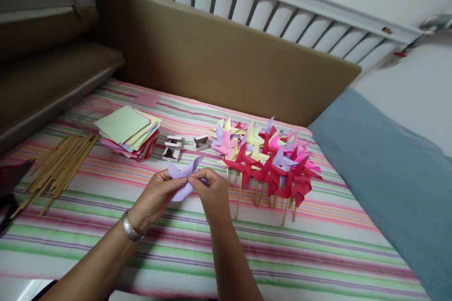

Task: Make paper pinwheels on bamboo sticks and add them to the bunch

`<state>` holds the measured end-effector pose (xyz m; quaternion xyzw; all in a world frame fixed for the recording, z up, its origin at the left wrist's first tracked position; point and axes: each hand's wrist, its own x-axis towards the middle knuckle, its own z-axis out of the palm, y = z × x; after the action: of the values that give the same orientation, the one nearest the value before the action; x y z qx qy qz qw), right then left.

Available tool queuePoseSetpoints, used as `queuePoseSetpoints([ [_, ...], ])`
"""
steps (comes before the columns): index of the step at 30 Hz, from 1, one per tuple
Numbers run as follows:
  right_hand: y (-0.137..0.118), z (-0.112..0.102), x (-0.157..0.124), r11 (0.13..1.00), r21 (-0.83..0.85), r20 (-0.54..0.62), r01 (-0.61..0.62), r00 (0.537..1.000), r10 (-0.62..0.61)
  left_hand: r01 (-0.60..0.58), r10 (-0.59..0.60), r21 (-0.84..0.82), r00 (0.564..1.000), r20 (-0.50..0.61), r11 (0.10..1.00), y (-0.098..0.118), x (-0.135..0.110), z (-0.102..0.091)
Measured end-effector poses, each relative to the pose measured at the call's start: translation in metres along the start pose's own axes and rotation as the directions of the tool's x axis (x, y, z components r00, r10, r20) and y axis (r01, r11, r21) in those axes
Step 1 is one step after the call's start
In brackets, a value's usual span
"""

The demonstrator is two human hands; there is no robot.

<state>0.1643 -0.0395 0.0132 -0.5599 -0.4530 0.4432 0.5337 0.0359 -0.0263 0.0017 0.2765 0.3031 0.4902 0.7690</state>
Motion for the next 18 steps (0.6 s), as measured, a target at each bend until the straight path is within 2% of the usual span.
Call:
queuePoseSetpoints([
  [18,0.0004,-0.0005,-0.0004,1.000,-0.015,0.029,0.025,0.999,-0.024,0.004,-0.003,0.017,0.999,-0.035,1.000,0.0009,-0.0032,0.0022],
])
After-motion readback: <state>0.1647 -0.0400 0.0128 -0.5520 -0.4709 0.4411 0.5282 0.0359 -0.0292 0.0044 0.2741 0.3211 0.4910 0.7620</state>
